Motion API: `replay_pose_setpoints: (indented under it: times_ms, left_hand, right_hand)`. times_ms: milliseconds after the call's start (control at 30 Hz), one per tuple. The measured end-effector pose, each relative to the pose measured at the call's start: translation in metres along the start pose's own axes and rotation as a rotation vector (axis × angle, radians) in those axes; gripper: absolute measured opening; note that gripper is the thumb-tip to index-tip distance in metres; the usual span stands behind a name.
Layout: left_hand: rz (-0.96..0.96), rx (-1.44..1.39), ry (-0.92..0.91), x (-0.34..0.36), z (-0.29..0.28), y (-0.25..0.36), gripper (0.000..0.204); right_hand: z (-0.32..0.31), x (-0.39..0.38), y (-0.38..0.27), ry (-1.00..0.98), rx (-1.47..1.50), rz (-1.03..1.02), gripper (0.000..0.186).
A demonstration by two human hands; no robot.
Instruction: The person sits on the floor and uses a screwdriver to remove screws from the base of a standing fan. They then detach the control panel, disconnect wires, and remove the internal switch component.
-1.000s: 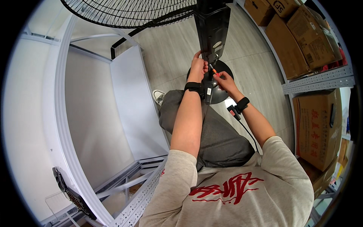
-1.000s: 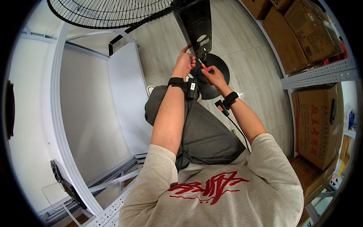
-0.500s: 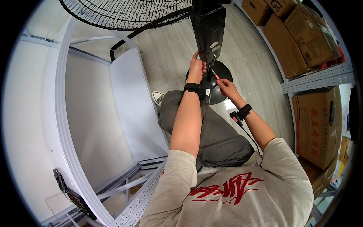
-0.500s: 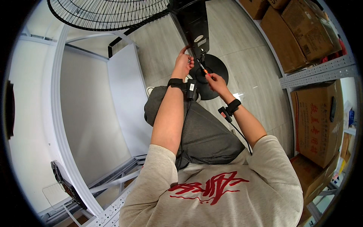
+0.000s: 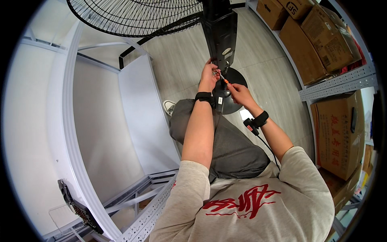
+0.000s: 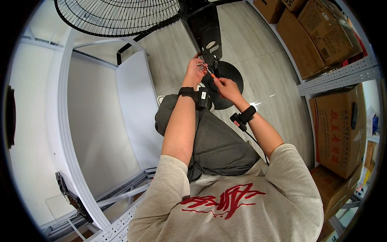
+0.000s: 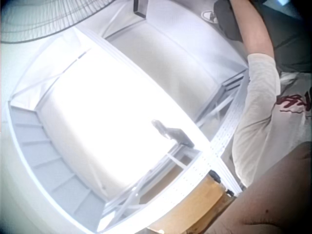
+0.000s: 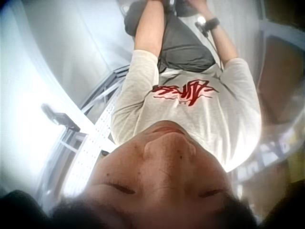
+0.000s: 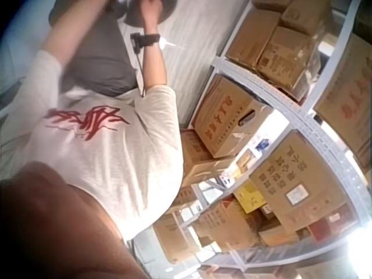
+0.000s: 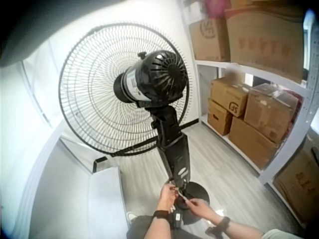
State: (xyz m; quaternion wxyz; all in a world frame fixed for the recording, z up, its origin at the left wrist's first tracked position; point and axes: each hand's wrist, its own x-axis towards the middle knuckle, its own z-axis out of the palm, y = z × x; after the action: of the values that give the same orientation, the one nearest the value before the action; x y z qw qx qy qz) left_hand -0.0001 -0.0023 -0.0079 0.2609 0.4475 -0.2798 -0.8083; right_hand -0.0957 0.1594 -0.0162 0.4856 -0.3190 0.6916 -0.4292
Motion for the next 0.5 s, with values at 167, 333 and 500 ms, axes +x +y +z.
replay_pose_setpoints:
  times_ms: [167, 333, 500]
  left_hand:
    - [0.046, 0.067, -0.050, 0.006, -0.006, -0.003, 0.065]
    - [0.059, 0.130, -0.068, 0.001, -0.002, -0.004, 0.070]
    - [0.036, 0.070, -0.044, 0.000, -0.004, -0.002, 0.072]
  right_hand:
    - [0.000, 0.003, -0.002, -0.041, 0.030, 0.022, 0.039]
    - [-0.008, 0.002, 0.002, -0.064, 0.078, 0.029, 0.038]
    - [-0.020, -0.013, -0.004, -0.067, -0.006, -0.046, 0.032]
